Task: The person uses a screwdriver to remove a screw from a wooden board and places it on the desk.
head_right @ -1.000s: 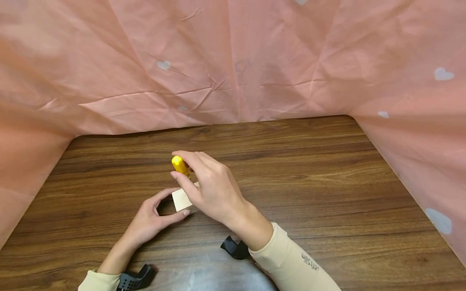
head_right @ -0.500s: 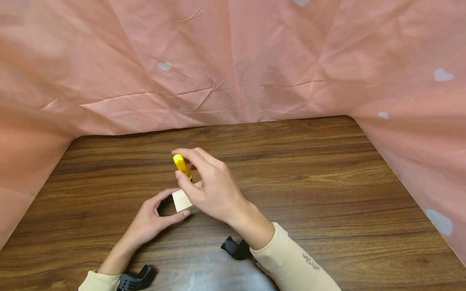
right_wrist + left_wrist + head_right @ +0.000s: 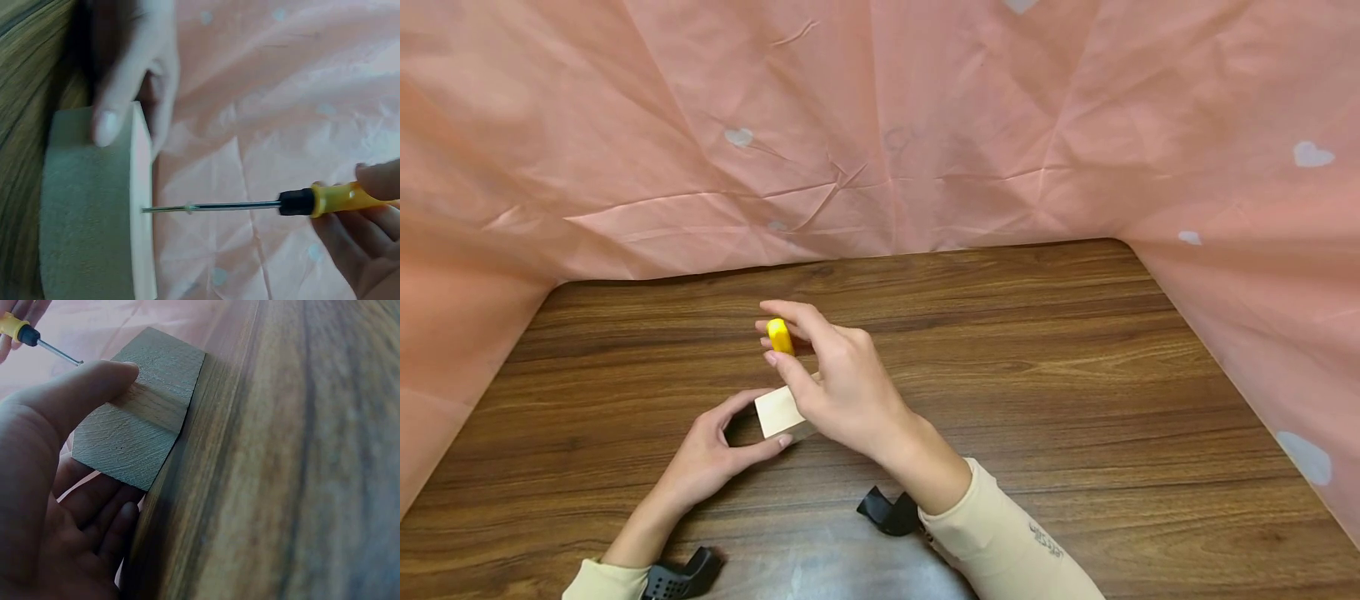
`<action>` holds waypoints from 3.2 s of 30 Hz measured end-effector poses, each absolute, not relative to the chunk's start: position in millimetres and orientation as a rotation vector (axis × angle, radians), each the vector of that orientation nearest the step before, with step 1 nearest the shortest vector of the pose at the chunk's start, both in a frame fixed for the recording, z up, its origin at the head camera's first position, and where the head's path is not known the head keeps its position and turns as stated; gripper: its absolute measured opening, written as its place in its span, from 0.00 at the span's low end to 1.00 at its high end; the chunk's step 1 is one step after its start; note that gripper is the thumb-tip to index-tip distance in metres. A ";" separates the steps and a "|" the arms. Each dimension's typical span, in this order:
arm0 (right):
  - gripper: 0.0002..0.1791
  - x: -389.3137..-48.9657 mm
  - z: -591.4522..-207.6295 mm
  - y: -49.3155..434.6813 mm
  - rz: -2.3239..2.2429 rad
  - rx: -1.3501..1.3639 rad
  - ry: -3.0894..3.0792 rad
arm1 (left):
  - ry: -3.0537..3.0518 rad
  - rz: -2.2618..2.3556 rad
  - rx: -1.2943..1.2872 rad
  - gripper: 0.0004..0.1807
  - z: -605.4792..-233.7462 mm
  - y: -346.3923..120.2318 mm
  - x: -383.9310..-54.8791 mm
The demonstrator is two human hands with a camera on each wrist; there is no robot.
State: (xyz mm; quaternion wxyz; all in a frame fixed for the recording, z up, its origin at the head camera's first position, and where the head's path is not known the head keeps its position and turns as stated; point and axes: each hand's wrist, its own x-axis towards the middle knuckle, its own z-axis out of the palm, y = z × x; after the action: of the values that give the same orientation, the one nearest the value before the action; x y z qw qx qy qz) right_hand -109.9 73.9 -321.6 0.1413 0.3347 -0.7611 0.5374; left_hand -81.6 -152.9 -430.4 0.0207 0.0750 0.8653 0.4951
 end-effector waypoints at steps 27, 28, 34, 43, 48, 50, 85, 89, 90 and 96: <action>0.21 -115.3 -317.7 69.8 1.400 0.857 -2.148 | 2.675 1.565 0.249 0.30 -428.2 -152.8 -89.6; 0.20 -114.7 -318.4 70.1 1.389 0.850 -2.158 | 2.673 1.561 0.252 0.29 -428.9 -152.7 -89.3; 0.16 -112.2 -324.6 70.3 1.368 0.873 -2.150 | 2.678 1.534 0.278 0.29 -431.7 -154.3 -85.0; 0.16 -113.9 -318.2 73.8 1.468 0.887 -2.141 | 2.690 1.540 0.282 0.30 -429.4 -158.2 -83.7; 0.17 -117.5 -307.8 103.5 1.572 0.693 -2.196 | 2.690 1.549 0.279 0.30 -431.5 -156.7 -85.1; 0.16 -120.9 -312.7 123.8 1.536 0.577 -2.335 | 2.690 1.555 0.276 0.30 -431.7 -156.3 -85.6; 0.14 -116.6 -393.6 249.2 0.971 0.061 -2.907 | 2.668 1.551 0.225 0.30 -430.7 -156.7 -82.4; 0.14 -112.7 -379.1 234.4 0.957 0.102 -2.785 | 2.663 1.564 0.235 0.31 -430.0 -156.6 -83.3; 0.13 -111.3 -374.7 226.7 0.976 0.135 -2.754 | 2.666 1.565 0.238 0.31 -429.5 -156.8 -83.6; 0.08 -104.3 -365.2 151.0 1.228 0.552 -2.637 | 2.677 1.559 0.233 0.31 -426.8 -159.2 -84.7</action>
State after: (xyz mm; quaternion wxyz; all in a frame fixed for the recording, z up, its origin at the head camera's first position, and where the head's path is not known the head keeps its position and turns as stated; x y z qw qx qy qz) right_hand -104.3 151.0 -365.2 0.0905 0.1856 -0.8870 0.4130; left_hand -84.7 -159.2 -426.8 0.0178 0.0750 0.8616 0.5017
